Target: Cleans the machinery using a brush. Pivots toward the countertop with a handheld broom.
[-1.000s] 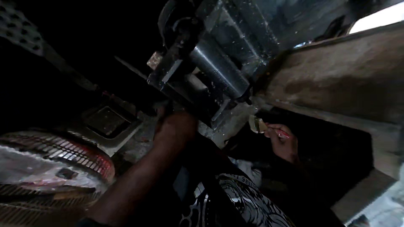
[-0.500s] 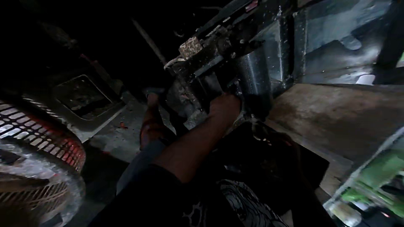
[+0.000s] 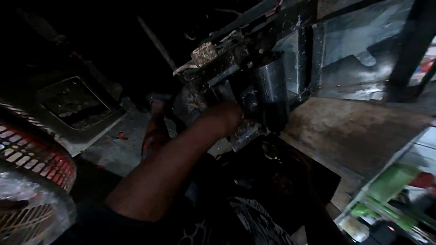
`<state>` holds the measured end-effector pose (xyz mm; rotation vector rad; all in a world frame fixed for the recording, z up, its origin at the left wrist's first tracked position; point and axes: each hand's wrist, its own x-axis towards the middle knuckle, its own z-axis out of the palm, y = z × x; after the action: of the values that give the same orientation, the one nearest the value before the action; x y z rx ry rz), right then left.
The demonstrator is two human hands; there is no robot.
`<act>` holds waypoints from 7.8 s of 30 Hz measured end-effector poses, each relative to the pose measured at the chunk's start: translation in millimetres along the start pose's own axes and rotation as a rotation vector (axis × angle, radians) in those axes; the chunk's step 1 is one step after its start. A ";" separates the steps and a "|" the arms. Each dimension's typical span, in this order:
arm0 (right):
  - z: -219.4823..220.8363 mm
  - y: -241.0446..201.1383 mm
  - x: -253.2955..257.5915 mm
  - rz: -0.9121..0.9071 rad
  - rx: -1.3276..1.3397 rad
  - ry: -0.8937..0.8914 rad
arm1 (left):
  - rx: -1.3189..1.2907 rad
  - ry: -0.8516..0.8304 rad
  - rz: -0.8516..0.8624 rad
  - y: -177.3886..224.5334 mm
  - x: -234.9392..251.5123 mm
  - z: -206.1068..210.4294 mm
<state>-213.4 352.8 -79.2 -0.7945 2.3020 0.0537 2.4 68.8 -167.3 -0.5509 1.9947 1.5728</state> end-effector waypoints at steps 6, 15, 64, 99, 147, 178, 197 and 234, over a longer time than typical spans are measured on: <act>-3.9 -8.6 7.7 -0.039 -0.080 0.027 | -0.279 0.117 -0.165 28.7 11.4 37.9; -8.1 -6.1 8.9 0.055 -0.033 0.014 | -0.218 0.139 -0.207 43.0 18.1 24.5; -11.7 21.6 -41.6 0.038 0.236 0.258 | 0.022 0.238 -0.244 39.6 -61.6 72.5; -7.8 31.6 -27.9 -0.586 0.422 0.324 | 0.519 0.012 -0.393 128.4 -149.8 99.4; -114.0 -256.0 115.5 -0.612 0.722 0.095 | 0.071 0.227 -0.600 -22.9 -248.9 4.5; 82.2 -185.2 36.9 -0.360 0.121 0.170 | 0.044 0.234 -0.574 -72.3 -259.1 53.5; 51.4 -200.6 28.2 -0.528 0.553 -0.121 | -0.016 0.257 -0.577 -78.8 -251.6 54.5; 130.3 -159.3 110.2 -0.188 0.234 0.181 | -0.452 0.095 -0.781 59.7 -183.4 -33.1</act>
<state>-109.6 197.7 -219.4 -0.9188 2.3337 -0.3794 102.2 48.8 -0.2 -1.3968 1.2055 1.4669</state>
